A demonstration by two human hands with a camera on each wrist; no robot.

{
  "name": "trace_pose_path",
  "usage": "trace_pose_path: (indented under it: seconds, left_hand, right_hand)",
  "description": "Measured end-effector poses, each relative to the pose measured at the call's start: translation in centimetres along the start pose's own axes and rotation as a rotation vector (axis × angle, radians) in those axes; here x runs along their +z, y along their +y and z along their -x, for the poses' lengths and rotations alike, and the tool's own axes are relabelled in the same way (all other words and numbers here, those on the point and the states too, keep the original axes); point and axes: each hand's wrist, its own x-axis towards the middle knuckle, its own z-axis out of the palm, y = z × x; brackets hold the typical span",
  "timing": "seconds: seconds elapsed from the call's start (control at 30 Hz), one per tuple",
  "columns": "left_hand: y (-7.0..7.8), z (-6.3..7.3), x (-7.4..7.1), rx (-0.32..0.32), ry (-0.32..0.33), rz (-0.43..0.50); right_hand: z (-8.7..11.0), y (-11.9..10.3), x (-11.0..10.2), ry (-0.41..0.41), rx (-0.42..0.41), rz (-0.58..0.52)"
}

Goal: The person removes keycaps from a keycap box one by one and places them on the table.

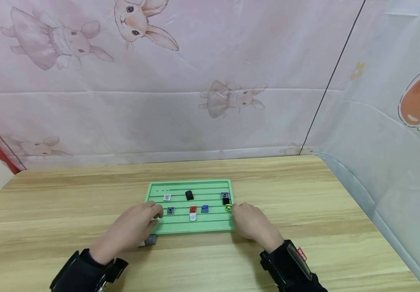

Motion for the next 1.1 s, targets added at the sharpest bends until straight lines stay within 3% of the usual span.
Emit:
trace_pose_path:
  seconds: [0.3,0.63,0.87,1.1]
  left_hand:
    - [0.0,-1.1,0.4,-0.025,-0.020,0.027]
    - [0.0,-1.9,1.0,0.038,0.010,-0.023]
    - [0.6,-2.6,1.0,0.019,-0.032,-0.018]
    - [0.7,-3.0,1.2,-0.027,-0.115,0.009]
  right_hand:
    - [0.0,0.0,0.1,0.003,0.000,0.003]
    - [-0.1,0.1,0.1,0.001,-0.002,0.005]
    - [-0.1,0.1,0.1,0.008,-0.010,0.003]
    - [-0.1,0.2,0.0,0.006,-0.011,-0.006]
